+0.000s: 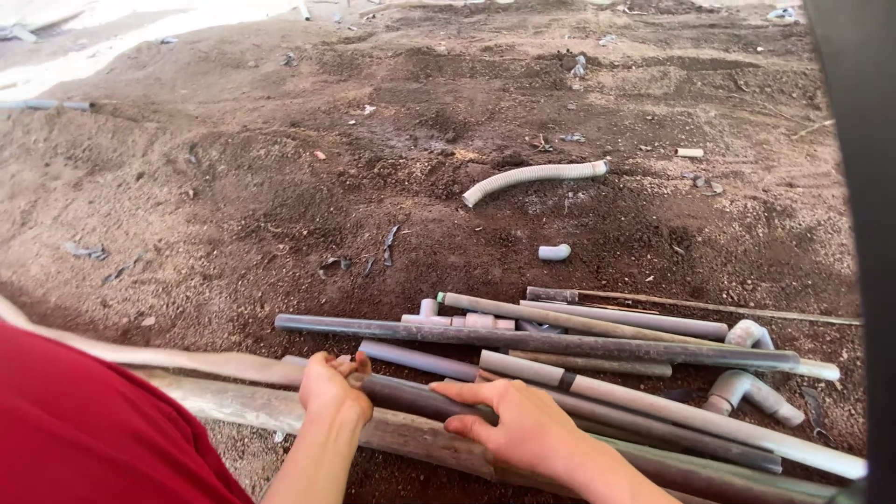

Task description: Sorting and attempting to connect various PVC pipe segments and fittings on the ground

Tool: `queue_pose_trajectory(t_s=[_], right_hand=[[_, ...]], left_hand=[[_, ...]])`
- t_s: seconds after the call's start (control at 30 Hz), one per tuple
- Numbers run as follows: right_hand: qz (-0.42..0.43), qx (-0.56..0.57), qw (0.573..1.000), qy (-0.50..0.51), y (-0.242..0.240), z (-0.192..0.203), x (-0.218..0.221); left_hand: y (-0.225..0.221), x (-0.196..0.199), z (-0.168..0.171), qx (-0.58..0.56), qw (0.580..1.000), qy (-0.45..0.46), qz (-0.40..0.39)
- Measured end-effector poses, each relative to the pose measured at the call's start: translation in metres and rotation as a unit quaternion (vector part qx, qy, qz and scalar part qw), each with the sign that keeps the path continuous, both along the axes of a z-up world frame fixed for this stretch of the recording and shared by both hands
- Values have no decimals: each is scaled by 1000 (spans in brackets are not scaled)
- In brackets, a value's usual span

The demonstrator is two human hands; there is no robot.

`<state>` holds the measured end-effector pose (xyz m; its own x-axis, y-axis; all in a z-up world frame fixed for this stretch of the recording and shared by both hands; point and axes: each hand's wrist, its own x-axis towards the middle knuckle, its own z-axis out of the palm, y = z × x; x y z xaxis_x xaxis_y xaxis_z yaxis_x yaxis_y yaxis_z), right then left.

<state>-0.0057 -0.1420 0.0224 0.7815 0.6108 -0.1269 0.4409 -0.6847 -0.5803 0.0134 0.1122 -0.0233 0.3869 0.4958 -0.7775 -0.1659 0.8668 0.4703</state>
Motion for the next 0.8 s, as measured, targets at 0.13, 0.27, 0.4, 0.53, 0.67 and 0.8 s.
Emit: queue_pose_trajectory(t_s=[0.13, 0.27, 0.4, 0.53, 0.67, 0.8], right_hand=[[-43, 25, 998, 44, -1, 10, -2], [-87, 3, 996, -9, -2, 4, 2], [-86, 5, 995, -46, -2, 3, 4], [-78, 20, 997, -18, -3, 10, 3], [-103, 13, 990, 97, -16, 20, 12], [-54, -78, 985, 143, -40, 32, 17]], left_hand=[[-30, -6, 38, 21, 1000, -19, -11], [-74, -14, 59, 148, 980, 55, -119], [-112, -20, 42, 234, 947, 122, -183], [-107, -14, 23, 233, 959, 21, -159], [-73, -3, 40, 249, 947, 3, -201], [-17, 10, 43, 239, 943, 27, -231]])
